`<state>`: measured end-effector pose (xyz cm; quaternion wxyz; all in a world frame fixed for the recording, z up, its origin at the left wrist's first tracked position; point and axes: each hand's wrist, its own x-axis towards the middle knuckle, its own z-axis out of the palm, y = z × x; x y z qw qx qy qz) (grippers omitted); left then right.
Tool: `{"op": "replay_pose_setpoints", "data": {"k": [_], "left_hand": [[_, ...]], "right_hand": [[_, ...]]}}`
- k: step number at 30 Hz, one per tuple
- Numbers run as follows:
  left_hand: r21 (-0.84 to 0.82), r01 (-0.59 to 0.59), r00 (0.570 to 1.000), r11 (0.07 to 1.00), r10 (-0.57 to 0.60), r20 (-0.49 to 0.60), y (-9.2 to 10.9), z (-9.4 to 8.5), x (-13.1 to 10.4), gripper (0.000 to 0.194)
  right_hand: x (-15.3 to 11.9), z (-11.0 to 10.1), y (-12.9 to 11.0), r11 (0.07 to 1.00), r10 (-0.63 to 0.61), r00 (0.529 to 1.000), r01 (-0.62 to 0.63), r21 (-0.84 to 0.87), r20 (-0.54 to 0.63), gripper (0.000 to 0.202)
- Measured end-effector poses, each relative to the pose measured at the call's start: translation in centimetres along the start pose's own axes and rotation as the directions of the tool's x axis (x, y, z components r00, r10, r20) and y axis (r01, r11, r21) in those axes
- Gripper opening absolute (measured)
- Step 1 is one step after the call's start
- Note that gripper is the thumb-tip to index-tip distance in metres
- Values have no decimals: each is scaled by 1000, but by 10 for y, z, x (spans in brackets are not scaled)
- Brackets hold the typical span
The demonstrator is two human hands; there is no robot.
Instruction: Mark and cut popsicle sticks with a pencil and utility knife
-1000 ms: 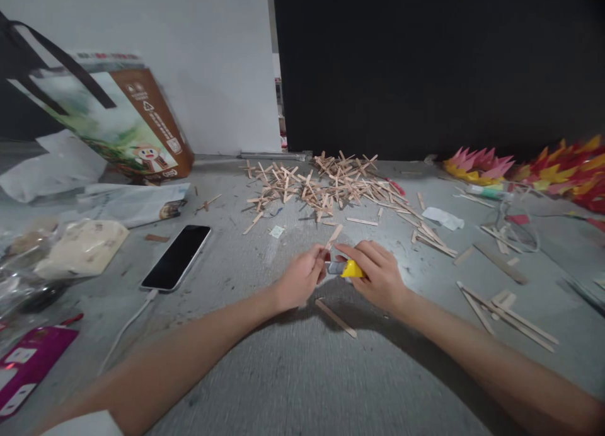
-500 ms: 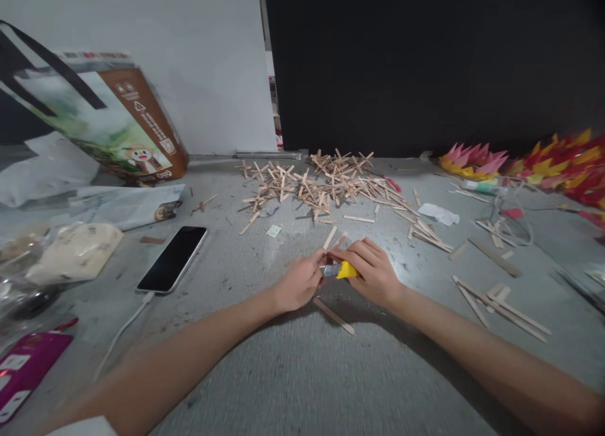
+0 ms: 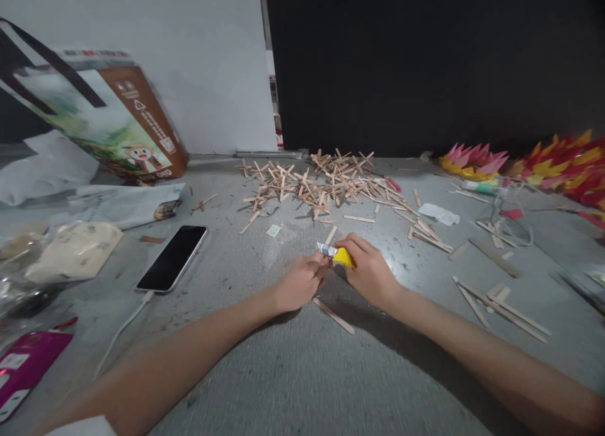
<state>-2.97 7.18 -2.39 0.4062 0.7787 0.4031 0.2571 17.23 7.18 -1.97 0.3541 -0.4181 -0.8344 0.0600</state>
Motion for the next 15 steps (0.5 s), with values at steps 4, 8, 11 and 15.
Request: {"op": "replay_pose_setpoints", "data": {"k": [4, 8, 11, 15], "left_hand": [[-22, 27, 1000, 999, -27, 3, 2, -1, 0, 33], [-43, 55, 998, 998, -56, -35, 3, -1, 0, 27], [-129, 75, 996, 989, -80, -36, 2, -2, 0, 27], [-190, 75, 994, 979, -87, -59, 1, -3, 1, 30]], "right_hand": [[0, -1, -2, 999, 45, 997, -43, -34, 60, 43], [-2, 0, -3, 998, 68, 996, -68, -8, 63, 42], [-1, 0, 0, 992, 114, 993, -113, 54, -24, 31], [4, -3, 8, 944, 318, 944, -307, 124, -83, 10]]}}
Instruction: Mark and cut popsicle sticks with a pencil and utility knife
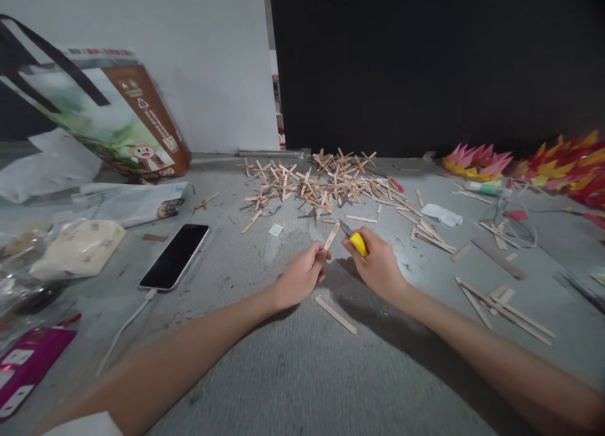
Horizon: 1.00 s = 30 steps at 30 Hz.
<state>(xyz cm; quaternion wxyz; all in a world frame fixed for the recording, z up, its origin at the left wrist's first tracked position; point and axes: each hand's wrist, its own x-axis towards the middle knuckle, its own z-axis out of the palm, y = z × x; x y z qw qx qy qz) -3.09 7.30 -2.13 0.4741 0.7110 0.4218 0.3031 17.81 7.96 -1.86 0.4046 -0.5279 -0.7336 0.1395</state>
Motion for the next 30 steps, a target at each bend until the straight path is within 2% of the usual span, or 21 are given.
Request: {"op": "replay_pose_setpoints", "data": {"k": [2, 4, 6, 9, 12, 17, 22, 27, 30], "left_hand": [[-1, -17, 1000, 1000, 16, -17, 0, -1, 0, 29], [0, -21, 1000, 1000, 21, -17, -1, -2, 1, 30], [-7, -19, 1000, 1000, 19, -11, -1, -2, 1, 31], [-6, -19, 1000, 1000, 19, 4, -1, -2, 1, 32], [53, -28, 999, 998, 27, 20, -1, -2, 0, 29], [128, -46, 998, 991, 39, 57, 0, -1, -2, 28], [93, -61, 997, 994, 58, 41, 0, -1, -1, 30], [37, -48, 997, 998, 46, 55, 0, -1, -1, 32], [-3, -32, 999, 999, 32, 24, 1, -2, -1, 33]], "right_hand": [[5, -2, 2, 992, 123, 992, -124, 18, 19, 24], [9, -4, 2, 975, 209, 976, -213, 65, 57, 26], [12, -5, -1, 954, 255, 963, -265, 138, 87, 23], [11, -6, -9, 922, 296, 949, -314, 227, 113, 33], [7, -4, -18, 909, 297, 946, -321, 266, 127, 35], [4, -1, -22, 911, 255, 954, -292, 290, 156, 25], [6, -2, -17, 881, 262, 949, -309, 359, 174, 29], [9, -6, -10, 884, 255, 960, -279, 374, 114, 31], [11, -7, -7, 888, 239, 960, -276, 369, 143, 27]]}}
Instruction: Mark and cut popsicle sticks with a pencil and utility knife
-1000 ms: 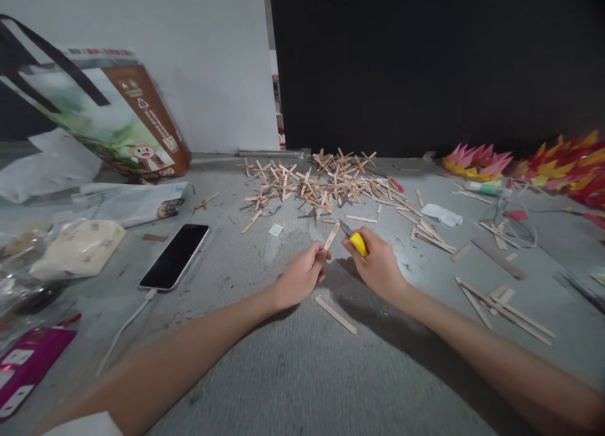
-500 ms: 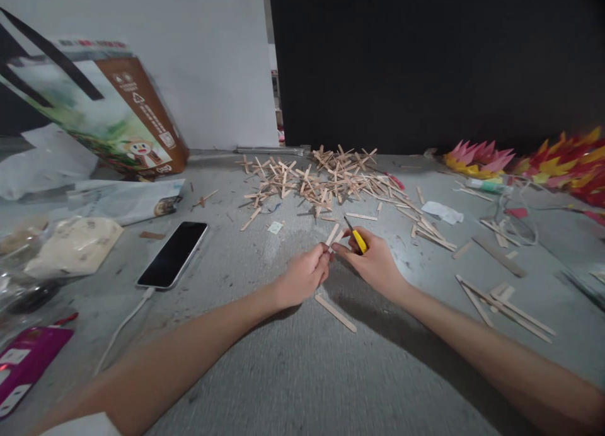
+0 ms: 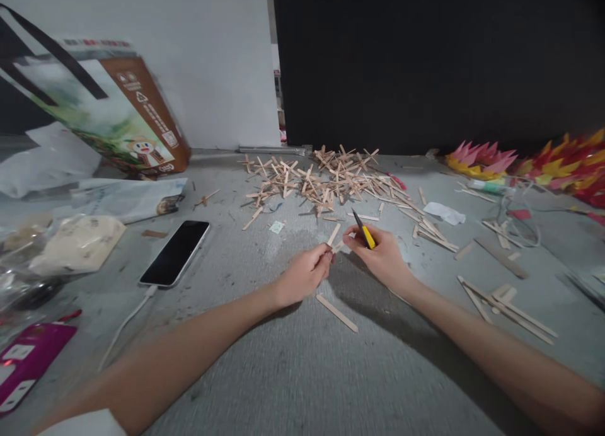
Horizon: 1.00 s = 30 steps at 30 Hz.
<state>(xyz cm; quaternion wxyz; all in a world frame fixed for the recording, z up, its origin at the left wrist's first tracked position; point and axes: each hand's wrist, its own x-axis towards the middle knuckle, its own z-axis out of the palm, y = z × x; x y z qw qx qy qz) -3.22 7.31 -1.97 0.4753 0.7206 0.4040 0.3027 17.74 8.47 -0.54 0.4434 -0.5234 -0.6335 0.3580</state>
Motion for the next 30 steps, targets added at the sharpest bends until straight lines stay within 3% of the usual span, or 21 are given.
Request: {"op": "replay_pose_setpoints", "data": {"k": [8, 10, 12, 14, 16, 18, 20, 22, 26, 28, 30], "left_hand": [[-394, 91, 970, 914, -171, -173, -11, -6, 11, 40], [-450, 93, 967, 888, -187, -170, -13, -5, 12, 40], [-470, 107, 968, 876, -199, -150, -14, -1, 12, 44], [-474, 122, 967, 872, -212, -141, -14, 5, 11, 53], [-483, 102, 971, 870, -192, -142, -15, 11, 9, 56], [-525, 75, 983, 848, -150, -103, -15, 15, 7, 51], [-559, 64, 987, 827, -134, -86, -14, 16, 6, 49], [-550, 62, 983, 833, -147, -111, -13, 14, 6, 50], [-494, 91, 976, 865, -177, -130, -11, 8, 9, 47], [-441, 95, 974, 893, -174, -144, -10, 6, 9, 39], [-362, 91, 970, 928, -165, -178, -11, 5, 9, 33]], "right_hand": [[-3, 7, 0, 995, 103, 992, -103, -4, 66, 33], [-9, 10, 4, 996, 59, 998, -58, -61, 10, 31], [-16, 12, 10, 975, -103, 994, 91, -204, -48, 21], [-22, 12, 14, 856, -362, 932, 345, -385, 32, 7], [-27, 11, 14, 650, -558, 806, 572, -500, 197, 20], [-29, 9, 11, 490, -636, 702, 689, -533, 321, 28], [-30, 9, 7, 463, -645, 672, 722, -514, 363, 31], [-30, 10, 6, 553, -604, 731, 671, -494, 317, 36], [-28, 7, 9, 775, -414, 906, 400, -489, 84, 40], [-25, 1, 5, 812, -309, 947, 312, -493, 89, 34], [-23, -6, -4, 814, -214, 962, 271, -514, 168, 24]]}}
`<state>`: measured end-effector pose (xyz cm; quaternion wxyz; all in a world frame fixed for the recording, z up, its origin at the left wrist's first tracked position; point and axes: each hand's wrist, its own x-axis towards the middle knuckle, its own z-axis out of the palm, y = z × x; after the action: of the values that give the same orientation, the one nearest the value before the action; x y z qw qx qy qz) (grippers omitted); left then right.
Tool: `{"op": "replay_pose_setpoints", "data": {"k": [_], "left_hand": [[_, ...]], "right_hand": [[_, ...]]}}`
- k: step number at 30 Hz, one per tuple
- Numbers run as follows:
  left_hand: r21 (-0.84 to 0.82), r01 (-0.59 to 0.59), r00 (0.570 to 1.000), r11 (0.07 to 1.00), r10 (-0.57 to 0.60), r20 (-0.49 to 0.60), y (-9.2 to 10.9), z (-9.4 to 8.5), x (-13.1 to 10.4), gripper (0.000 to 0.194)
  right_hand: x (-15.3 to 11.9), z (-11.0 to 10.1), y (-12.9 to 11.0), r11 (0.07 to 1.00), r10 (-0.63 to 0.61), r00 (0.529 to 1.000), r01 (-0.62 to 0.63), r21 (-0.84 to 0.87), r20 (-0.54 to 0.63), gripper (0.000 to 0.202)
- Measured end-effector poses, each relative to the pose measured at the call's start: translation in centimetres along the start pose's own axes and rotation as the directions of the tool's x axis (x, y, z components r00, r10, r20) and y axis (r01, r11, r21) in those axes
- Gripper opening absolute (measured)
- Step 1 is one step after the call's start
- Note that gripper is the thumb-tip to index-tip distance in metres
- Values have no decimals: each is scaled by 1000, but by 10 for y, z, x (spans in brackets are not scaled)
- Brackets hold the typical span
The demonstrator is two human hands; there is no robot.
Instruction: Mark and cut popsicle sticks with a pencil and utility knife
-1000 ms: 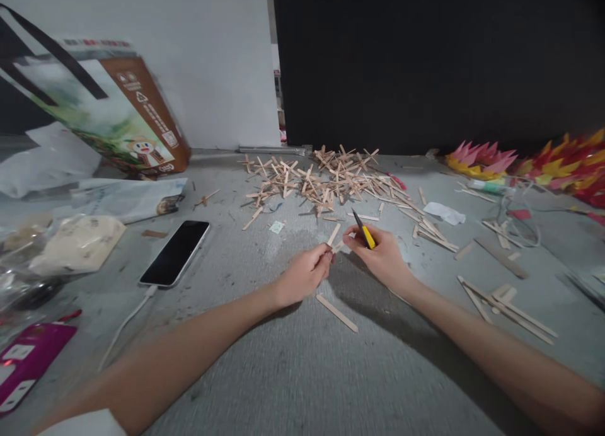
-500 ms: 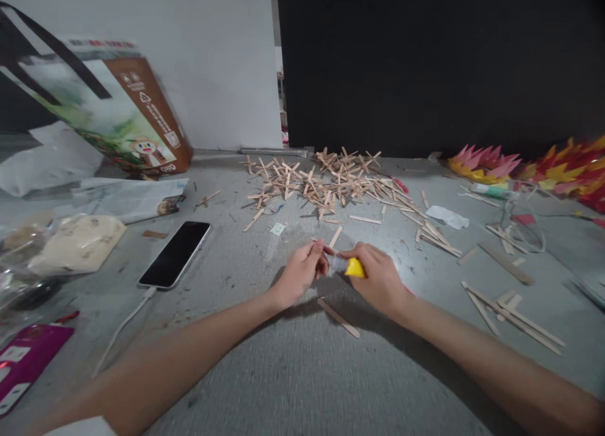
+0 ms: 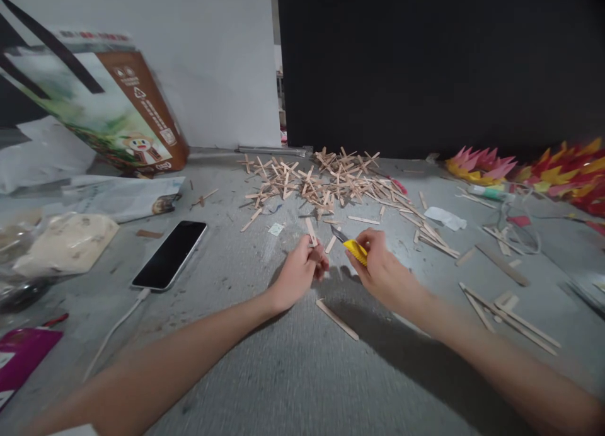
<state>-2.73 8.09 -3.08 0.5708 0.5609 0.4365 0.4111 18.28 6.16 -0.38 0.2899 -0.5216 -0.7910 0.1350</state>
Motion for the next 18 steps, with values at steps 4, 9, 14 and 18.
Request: {"op": "replay_pose_setpoints", "data": {"k": [4, 9, 14, 18], "left_hand": [[112, -8, 1000, 994, 11, -21, -2, -2, -1, 35], [135, -29, 1000, 990, 30, -9, -1, -2, -2, 36], [226, -69, 997, 972, 75, -18, 2, -3, -3, 36], [318, -90, 994, 944, 104, -25, 3, -6, -3, 37]], "right_hand": [[6, -20, -13, 997, -13, 995, 21, -71, 102, 21], [6, -21, -12, 997, -55, 997, 58, -49, 62, 39], [3, -15, -8, 999, -37, 997, 37, 14, 73, 43], [4, -15, -10, 998, -27, 997, 22, 62, 74, 43]]}}
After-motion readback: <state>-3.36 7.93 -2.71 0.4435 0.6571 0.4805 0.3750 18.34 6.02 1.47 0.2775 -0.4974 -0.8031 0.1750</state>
